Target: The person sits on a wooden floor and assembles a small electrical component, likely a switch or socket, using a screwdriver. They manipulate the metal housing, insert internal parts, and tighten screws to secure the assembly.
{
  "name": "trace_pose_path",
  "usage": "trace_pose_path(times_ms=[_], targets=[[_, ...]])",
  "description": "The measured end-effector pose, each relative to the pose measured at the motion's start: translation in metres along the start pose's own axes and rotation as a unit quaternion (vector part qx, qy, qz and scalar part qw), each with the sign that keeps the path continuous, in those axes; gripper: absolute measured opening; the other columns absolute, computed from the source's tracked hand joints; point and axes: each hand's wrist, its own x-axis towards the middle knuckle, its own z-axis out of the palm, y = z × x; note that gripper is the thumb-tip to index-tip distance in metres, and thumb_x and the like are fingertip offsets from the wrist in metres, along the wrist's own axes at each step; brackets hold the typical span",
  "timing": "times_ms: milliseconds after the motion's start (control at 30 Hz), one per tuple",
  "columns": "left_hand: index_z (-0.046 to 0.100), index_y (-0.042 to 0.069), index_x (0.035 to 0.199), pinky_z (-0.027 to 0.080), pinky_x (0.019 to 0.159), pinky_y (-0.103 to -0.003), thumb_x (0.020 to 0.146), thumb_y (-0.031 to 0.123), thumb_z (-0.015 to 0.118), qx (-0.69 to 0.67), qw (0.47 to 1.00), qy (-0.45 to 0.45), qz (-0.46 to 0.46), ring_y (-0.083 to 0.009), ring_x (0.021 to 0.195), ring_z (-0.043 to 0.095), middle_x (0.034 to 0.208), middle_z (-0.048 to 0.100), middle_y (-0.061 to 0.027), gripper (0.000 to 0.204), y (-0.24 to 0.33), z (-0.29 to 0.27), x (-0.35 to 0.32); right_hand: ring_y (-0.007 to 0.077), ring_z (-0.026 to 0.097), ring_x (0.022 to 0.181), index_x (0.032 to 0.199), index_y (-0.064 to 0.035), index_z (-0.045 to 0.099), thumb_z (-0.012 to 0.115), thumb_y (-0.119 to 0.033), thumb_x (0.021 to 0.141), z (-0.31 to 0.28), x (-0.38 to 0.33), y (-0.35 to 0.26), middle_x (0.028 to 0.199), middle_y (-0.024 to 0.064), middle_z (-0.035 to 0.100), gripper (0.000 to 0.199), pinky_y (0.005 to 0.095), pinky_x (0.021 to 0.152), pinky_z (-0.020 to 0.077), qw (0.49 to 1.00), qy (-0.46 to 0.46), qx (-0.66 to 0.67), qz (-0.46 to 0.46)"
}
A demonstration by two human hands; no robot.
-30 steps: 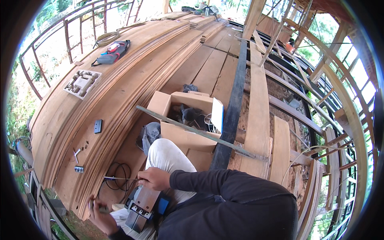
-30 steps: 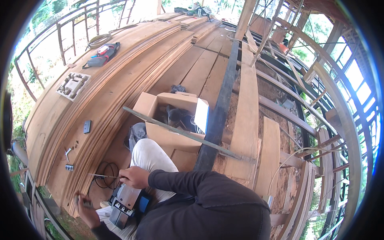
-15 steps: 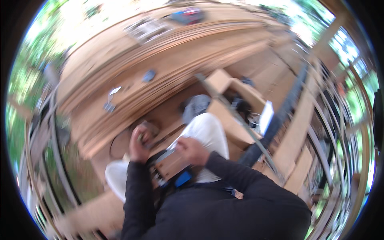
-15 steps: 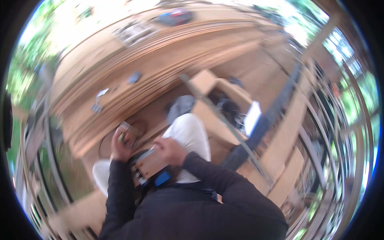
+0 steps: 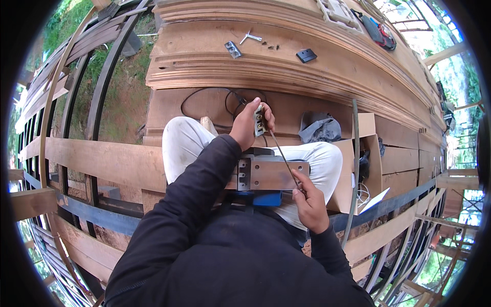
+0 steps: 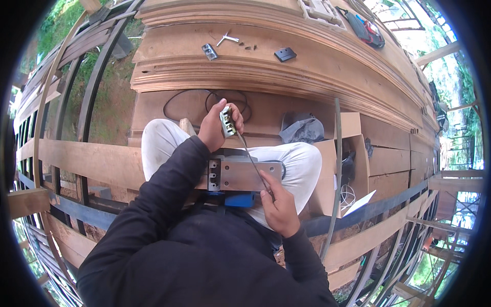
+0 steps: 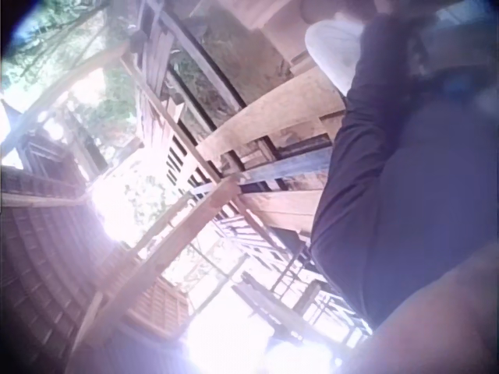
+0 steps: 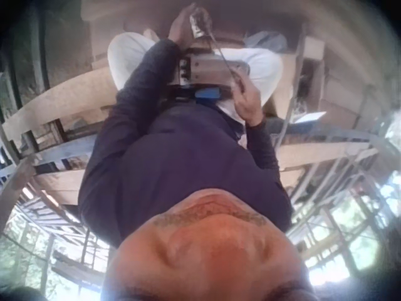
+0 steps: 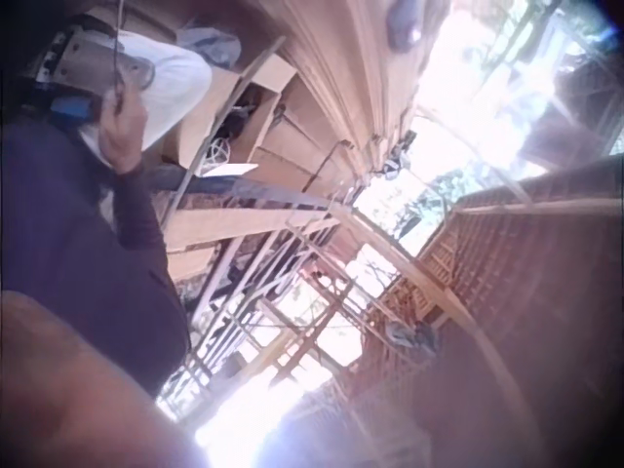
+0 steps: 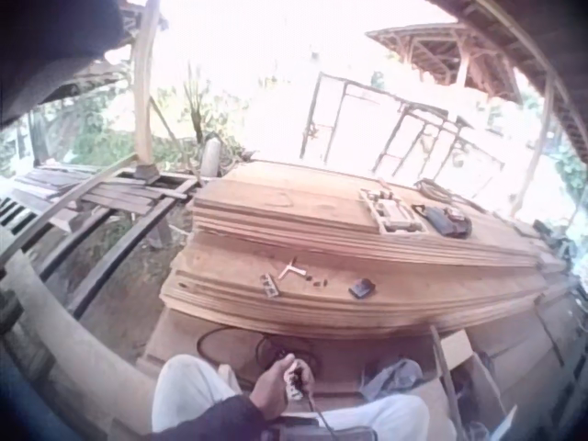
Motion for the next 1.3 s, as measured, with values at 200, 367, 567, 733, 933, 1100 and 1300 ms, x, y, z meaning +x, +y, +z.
trace_pose_path(times_ms=[200, 367, 567, 733, 933, 1100, 1300], targets=[[0.049, 0.007, 0.080, 0.052, 0.070, -0.036, 0.104, 0.055, 0.035, 0.067, 0.997, -0.026, 0.016, -0.0253, 0.068, 0.063, 0.070, 0.060, -0.0123, 0.056, -0.001, -0.001, -0.002, 0.0188, 0.063, 0.082, 0.145, -0.0055, 0.048, 0.049, 0.000, 0.094, 0.006, 0.005, -0.004, 0.104, 0.0176, 0.067, 0.051, 0.0281, 0.079, 0.0491, 0.996, -0.052, 0.010, 0.072], [0.048, 0.007, 0.080, 0.052, 0.069, -0.035, 0.105, 0.052, 0.038, 0.122, 0.992, -0.032, 0.028, -0.0232, 0.066, 0.063, 0.069, 0.059, -0.0104, 0.052, -0.001, 0.005, -0.006, 0.0129, 0.057, 0.077, 0.144, -0.0055, 0.049, 0.047, 0.000, 0.096, 0.012, 0.007, 0.003, 0.113, 0.0139, 0.067, 0.049, 0.0250, 0.077, 0.0482, 0.997, -0.041, 0.040, 0.043], [0.048, 0.007, 0.080, 0.052, 0.071, -0.033, 0.106, 0.048, 0.038, 0.203, 0.976, -0.061, 0.049, -0.0209, 0.069, 0.063, 0.069, 0.058, -0.0084, 0.049, -0.001, 0.003, -0.008, 0.0067, 0.047, 0.072, 0.144, -0.0059, 0.050, 0.044, 0.000, 0.098, 0.016, 0.005, -0.001, 0.102, 0.0050, 0.064, 0.047, 0.0207, 0.070, 0.0436, 0.984, -0.038, 0.141, 0.106], [0.047, 0.007, 0.080, 0.051, 0.071, -0.032, 0.106, 0.052, 0.034, 0.215, 0.972, -0.069, 0.064, -0.0202, 0.069, 0.062, 0.069, 0.059, -0.0083, 0.054, 0.002, 0.006, -0.012, 0.0043, 0.037, 0.064, 0.147, -0.0089, 0.047, 0.041, -0.002, 0.101, 0.017, 0.003, 0.000, 0.079, -0.0004, 0.050, 0.047, 0.0180, 0.057, 0.0344, 0.953, -0.061, 0.259, 0.148], [0.047, 0.007, 0.080, 0.050, 0.068, -0.032, 0.105, 0.055, 0.032, 0.224, 0.970, -0.061, 0.071, -0.0194, 0.068, 0.061, 0.068, 0.058, -0.0078, 0.057, 0.003, 0.007, -0.012, 0.0054, 0.035, 0.056, 0.150, -0.0110, 0.041, 0.037, -0.008, 0.103, 0.020, 0.003, -0.005, 0.070, 0.0007, 0.043, 0.047, 0.0183, 0.046, 0.0310, 0.867, -0.081, 0.435, 0.229], [0.048, 0.007, 0.079, 0.049, 0.067, -0.031, 0.105, 0.055, 0.032, 0.204, 0.975, -0.059, 0.061, -0.0189, 0.067, 0.060, 0.067, 0.056, -0.0071, 0.058, 0.004, 0.005, -0.010, 0.0063, 0.033, 0.048, 0.151, -0.0131, 0.038, 0.036, -0.007, 0.103, 0.030, 0.000, -0.005, 0.069, 0.0023, 0.044, 0.049, 0.0191, 0.044, 0.0327, 0.859, -0.081, 0.453, 0.224], [0.049, 0.006, 0.080, 0.049, 0.065, -0.030, 0.105, 0.053, 0.033, 0.226, 0.968, -0.080, 0.073, -0.0172, 0.064, 0.058, 0.066, 0.056, -0.0067, 0.056, 0.006, 0.004, -0.015, 0.0071, 0.032, 0.043, 0.152, -0.0163, 0.037, 0.034, -0.010, 0.102, 0.032, 0.000, -0.006, 0.068, 0.0019, 0.044, 0.050, 0.0206, 0.042, 0.0328, 0.838, -0.087, 0.476, 0.253]])
